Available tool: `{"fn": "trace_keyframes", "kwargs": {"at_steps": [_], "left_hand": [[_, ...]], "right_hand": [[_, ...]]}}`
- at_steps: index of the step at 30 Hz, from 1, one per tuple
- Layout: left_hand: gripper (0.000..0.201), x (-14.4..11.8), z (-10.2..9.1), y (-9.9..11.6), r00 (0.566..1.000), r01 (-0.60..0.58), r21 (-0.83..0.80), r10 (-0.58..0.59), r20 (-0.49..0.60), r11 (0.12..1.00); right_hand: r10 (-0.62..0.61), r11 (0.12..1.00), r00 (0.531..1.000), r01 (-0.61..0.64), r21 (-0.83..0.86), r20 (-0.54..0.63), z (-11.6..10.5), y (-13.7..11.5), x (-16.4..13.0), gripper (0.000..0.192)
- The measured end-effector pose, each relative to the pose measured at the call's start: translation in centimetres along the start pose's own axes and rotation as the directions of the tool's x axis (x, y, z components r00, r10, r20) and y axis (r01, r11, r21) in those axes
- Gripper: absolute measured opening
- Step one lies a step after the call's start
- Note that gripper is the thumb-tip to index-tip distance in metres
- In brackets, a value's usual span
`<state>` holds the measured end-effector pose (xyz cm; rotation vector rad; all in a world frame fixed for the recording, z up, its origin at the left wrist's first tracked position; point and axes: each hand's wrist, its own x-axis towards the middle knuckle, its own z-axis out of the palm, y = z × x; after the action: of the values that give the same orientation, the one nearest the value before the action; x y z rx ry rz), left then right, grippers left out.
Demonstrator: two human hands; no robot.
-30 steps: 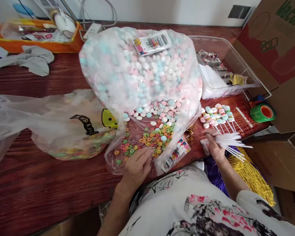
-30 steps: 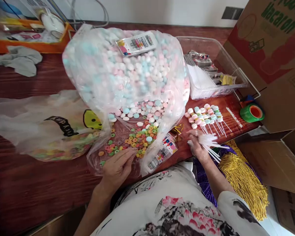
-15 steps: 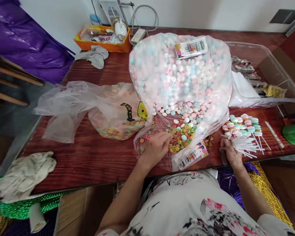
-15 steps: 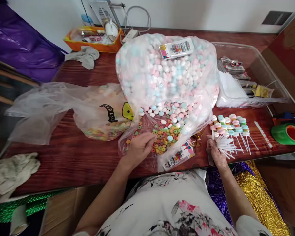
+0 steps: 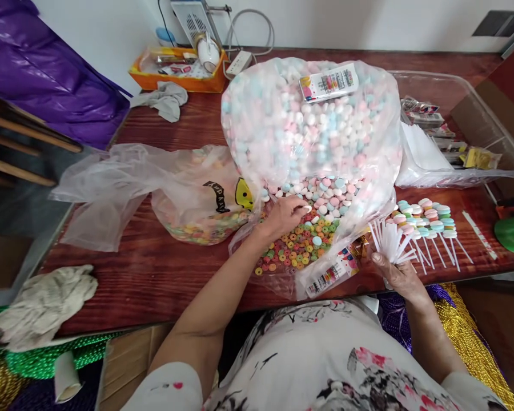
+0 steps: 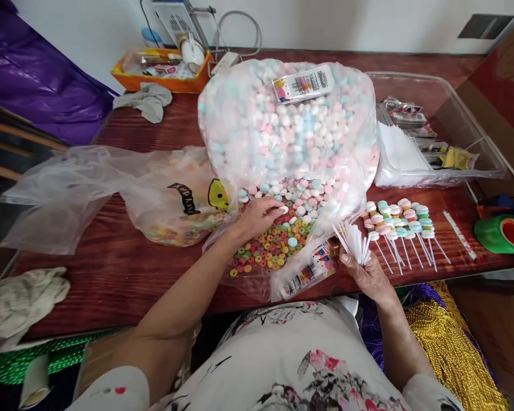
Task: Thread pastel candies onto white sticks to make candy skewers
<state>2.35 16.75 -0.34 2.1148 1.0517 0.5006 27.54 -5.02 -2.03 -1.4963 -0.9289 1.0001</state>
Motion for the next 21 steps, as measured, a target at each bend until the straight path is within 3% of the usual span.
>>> {"fn": "trace_keyframes", "kwargs": {"at_steps": [4, 8, 11, 14, 18, 21], "left_hand": [[0.028, 0.1, -0.6, 0.3, 0.989, 0.147, -0.265, -0.149, 0.015, 0.953], [0.031, -0.2, -1.3, 0.5, 0.978, 0.202, -0.353, -0.208, 0.023, 0.914], [0.034, -1.1, -1.4, 0.8, 0.975, 0.223, -0.444, -0.209, 0.081, 0.868], [0.03, -1.7, -0.7, 1.2, 0.979, 0.193, -0.438, -0.143, 0.145, 0.878], [0.021, -1.9, 0.5, 1.5, 0.993, 0.116, -0.316, -0.099, 0.069, 0.942], [0.021, -1.8, 0.6, 1.8, 0.991, 0.135, -0.359, -0.126, 0.047, 0.924]], "right_hand": [[0.038, 0.999, 0.993, -0.039, -0.004, -0.116, 0.2, 1.9, 0.2, 0.032], [-0.147, 0.973, 0.986, 0.131, -0.187, -0.076, -0.2, 2.7, -0.1, 0.032], [-0.244, 0.948, 0.966, 0.22, -0.232, -0.081, -0.5, 2.8, -0.5, 0.033], [-0.232, 0.945, 0.969, 0.203, -0.255, -0.086, -0.6, 2.9, -0.6, 0.029], [-0.191, 0.953, 0.975, 0.155, -0.262, -0.116, -0.5, 3.0, -0.4, 0.025], [-0.155, 0.982, 0.966, 0.129, -0.136, -0.208, -0.2, 3.1, -0.5, 0.022]]}}
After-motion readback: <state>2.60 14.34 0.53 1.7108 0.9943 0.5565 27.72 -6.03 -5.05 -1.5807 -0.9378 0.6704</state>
